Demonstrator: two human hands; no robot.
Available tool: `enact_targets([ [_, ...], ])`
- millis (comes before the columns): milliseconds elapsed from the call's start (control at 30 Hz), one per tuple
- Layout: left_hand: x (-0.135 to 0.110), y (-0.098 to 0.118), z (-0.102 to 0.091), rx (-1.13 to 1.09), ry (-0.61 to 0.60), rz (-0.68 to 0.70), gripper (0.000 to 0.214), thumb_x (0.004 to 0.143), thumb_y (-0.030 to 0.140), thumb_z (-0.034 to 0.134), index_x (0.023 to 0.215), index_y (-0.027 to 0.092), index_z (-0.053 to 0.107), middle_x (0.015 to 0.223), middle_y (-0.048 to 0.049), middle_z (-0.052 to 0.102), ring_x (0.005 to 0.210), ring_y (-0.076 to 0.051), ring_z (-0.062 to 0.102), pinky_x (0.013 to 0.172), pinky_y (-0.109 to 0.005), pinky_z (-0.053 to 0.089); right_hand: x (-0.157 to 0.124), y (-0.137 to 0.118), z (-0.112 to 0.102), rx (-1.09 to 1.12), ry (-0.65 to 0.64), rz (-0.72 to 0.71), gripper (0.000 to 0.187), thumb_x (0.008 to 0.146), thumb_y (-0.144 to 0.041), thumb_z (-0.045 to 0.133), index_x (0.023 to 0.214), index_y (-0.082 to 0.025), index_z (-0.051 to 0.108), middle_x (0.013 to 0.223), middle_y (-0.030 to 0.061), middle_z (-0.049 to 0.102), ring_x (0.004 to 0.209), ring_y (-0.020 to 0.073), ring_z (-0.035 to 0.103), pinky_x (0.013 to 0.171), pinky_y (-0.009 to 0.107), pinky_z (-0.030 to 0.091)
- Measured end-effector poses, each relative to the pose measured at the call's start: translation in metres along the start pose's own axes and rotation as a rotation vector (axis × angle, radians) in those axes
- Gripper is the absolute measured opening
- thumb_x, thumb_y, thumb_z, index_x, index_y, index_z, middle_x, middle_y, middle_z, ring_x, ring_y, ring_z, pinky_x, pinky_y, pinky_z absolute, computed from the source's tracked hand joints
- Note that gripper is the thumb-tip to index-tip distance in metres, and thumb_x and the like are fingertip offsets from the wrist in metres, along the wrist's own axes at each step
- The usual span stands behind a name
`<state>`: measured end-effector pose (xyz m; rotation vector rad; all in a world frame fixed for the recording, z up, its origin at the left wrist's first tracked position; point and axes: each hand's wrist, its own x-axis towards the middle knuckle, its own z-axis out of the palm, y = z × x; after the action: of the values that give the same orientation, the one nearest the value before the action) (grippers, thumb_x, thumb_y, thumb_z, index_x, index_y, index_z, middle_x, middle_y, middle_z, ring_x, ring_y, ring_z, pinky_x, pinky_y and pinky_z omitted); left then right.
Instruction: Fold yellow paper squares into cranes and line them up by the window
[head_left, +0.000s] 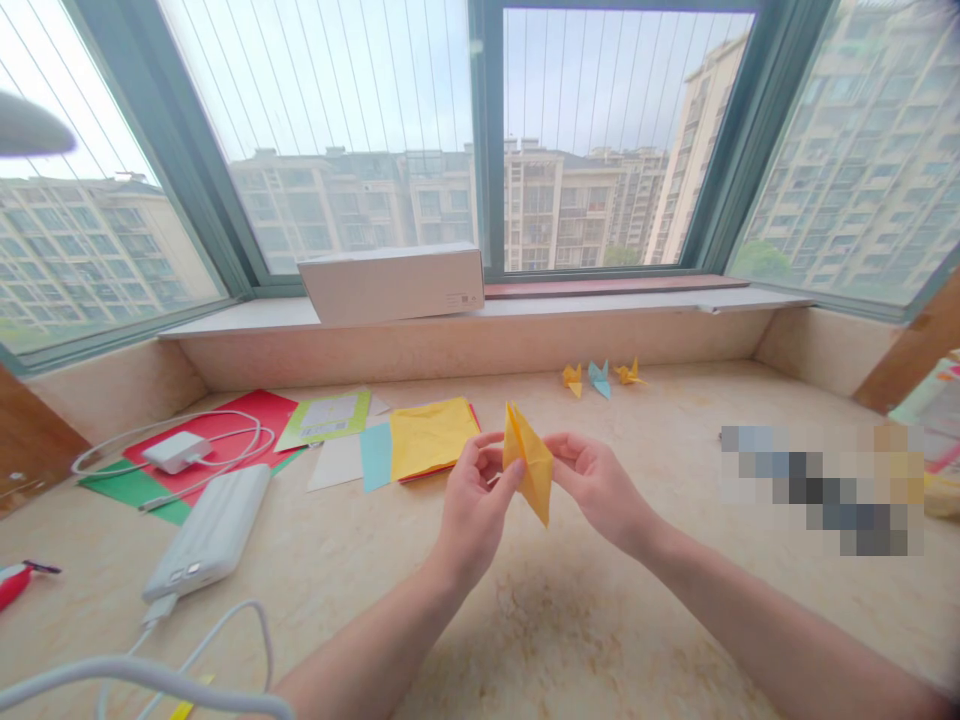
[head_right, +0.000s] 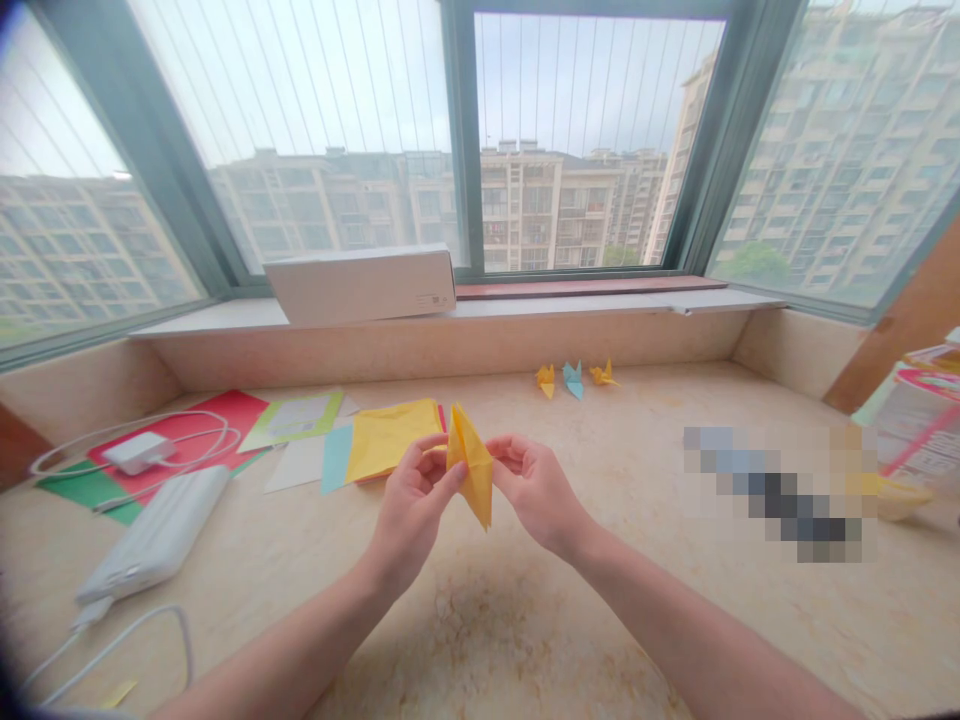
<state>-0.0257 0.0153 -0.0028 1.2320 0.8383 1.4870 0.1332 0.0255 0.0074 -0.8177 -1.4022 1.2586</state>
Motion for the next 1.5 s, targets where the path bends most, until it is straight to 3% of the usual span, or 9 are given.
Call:
enact_targets([
  [200,0.0,0.002,-0.001,0.116,0.031,0.014,0.021,0.081,0.032,0.072,0.09,0.015,0.063,0.089,-0.006,0.07,0.083,-0.017,0.064,0.076,-0.028,0.05,-0.004,-0.009,0.002,-0.069,-0.064,-0.058,0.032,0.093,-0.045,0.055,0.1,-0.02,0.074,0.096,0.0061,0.077,0.093,0.022,0.07,0.089,0.036,0.051],
  [433,-0.001,0.003,0.0,0.142,0.004,0.001,0.025,0.081,0.033,0.072,0.098,0.016,0.065,0.103,-0.0102,0.07,0.098,-0.023,0.065,0.081,-0.032,0.051,-0.002,-0.001,0.0,-0.064,-0.002,0.009,0.029,0.086,-0.044,0.067,0.102,-0.02,0.073,0.097,0.0065,0.077,0.093,0.0218,0.071,0.088,0.036,0.052],
  [600,-0.001,0.005,0.001,0.078,0.037,0.016,0.022,0.08,0.031,0.073,0.094,0.016,0.063,0.095,-0.0069,0.071,0.09,-0.018,0.066,0.082,-0.029,0.05,0.001,0.0,-0.001,-0.048,0.035,0.011,0.026,0.083,-0.043,0.07,0.096,-0.02,0.073,0.093,0.0056,0.077,0.089,0.0203,0.071,0.087,0.035,0.053],
  [733,0.0,0.006,0.002,0.028,0.059,-0.01,0.031,0.078,0.028,0.076,0.103,0.018,0.059,0.087,-0.003,0.071,0.082,-0.016,0.066,0.077,-0.027,0.05,0.001,0.002,-0.001,-0.028,0.082,0.008,0.025,0.078,-0.04,0.075,0.094,-0.02,0.073,0.093,0.0051,0.077,0.089,0.02,0.07,0.087,0.035,0.053],
  [1000,-0.001,0.005,0.002,0.061,-0.077,-0.017,0.019,0.082,0.029,0.072,0.094,0.015,0.069,0.092,-0.0063,0.073,0.086,-0.018,0.065,0.081,-0.029,0.049,0.001,0.002,-0.001,-0.067,0.124,0.013,0.027,0.074,-0.04,0.077,0.091,-0.019,0.071,0.09,0.0061,0.076,0.086,0.021,0.071,0.084,0.037,0.055],
  [1267,-0.001,0.007,0.002,0.043,-0.13,-0.054,0.019,0.081,0.029,0.072,0.093,0.016,0.074,0.094,-0.0076,0.075,0.089,-0.021,0.066,0.084,-0.033,0.049,0.001,-0.003,-0.006,-0.387,0.16,-0.065,0.026,0.079,-0.038,0.072,0.097,-0.02,0.073,0.09,0.0065,0.076,0.082,0.022,0.07,0.081,0.039,0.053],
  [1500,-0.002,0.007,0.003,0.058,-0.082,-0.042,0.016,0.08,0.031,0.074,0.087,0.016,0.077,0.084,-0.0053,0.074,0.083,-0.02,0.066,0.082,-0.032,0.05,-0.003,-0.005,-0.003,-0.453,0.227,-0.093,0.019,0.079,-0.037,0.072,0.09,-0.021,0.073,0.089,0.0057,0.076,0.087,0.0233,0.07,0.083,0.039,0.052],
])
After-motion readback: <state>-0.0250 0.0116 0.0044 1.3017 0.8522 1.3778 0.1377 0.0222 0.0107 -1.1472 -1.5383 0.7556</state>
